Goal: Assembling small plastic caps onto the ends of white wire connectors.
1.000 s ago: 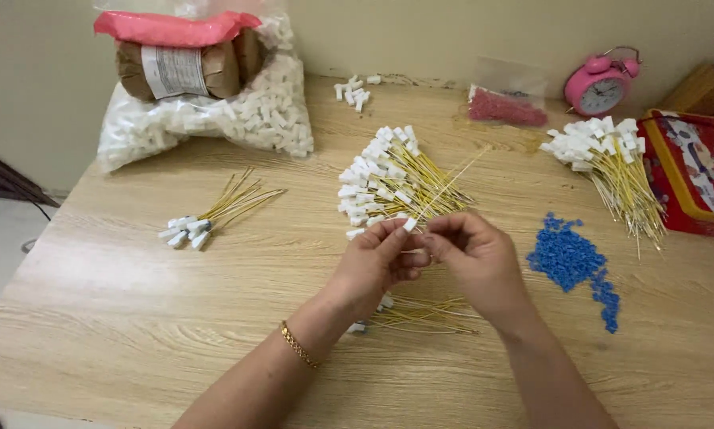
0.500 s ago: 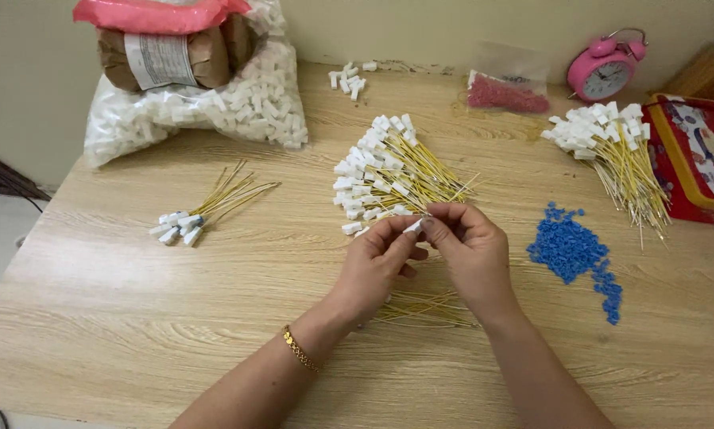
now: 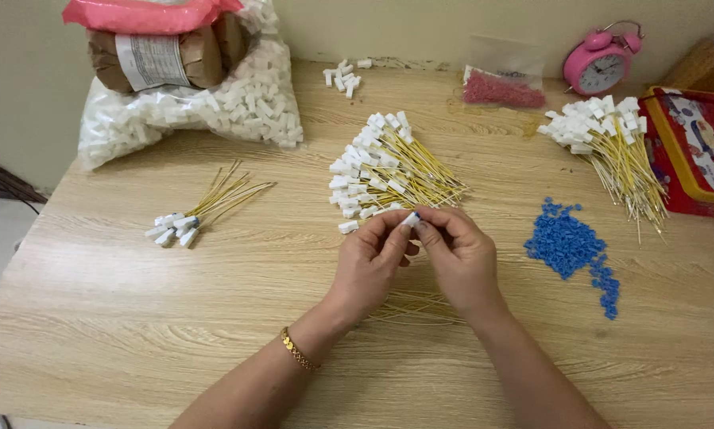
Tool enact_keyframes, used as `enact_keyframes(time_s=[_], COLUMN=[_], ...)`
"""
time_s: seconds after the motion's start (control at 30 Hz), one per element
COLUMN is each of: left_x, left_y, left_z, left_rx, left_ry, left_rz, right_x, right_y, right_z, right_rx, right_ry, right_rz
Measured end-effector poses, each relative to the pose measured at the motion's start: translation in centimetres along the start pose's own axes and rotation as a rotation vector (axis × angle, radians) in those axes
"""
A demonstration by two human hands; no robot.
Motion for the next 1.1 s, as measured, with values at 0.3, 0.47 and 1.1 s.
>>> enact_keyframes(time_s=[0.3,0.47,1.1], left_x=[-0.4,-1.3,-0.6], left_y=[0.1,-0.3,-7.8], left_z=[0.1,0.0,-9.9], left_rx=[-0.073,-0.014,-0.004], left_ry=[0.044,0.033,0.506], left_rz=[0.023,-0.084,-1.252], right_x=[-0.7,-0.9,-8.8], right_y=[0.6,0.2,-18.5], right_z=[0.7,0.5,-2.1], right_rx=[-0.023,0.034,-0.07], right_ry=[-0.142,-0.136,-0.038], right_rz=[0.044,0.077,1.308])
Point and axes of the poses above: each hand's wrist, its own z-axis away from the middle knuckle, its own y-axis out of the palm, x = y × z, the point moved 5 cm from there along -z, towards the middle knuckle, and after that the axes turned 8 degrees about -x, right-handed, at the moved point
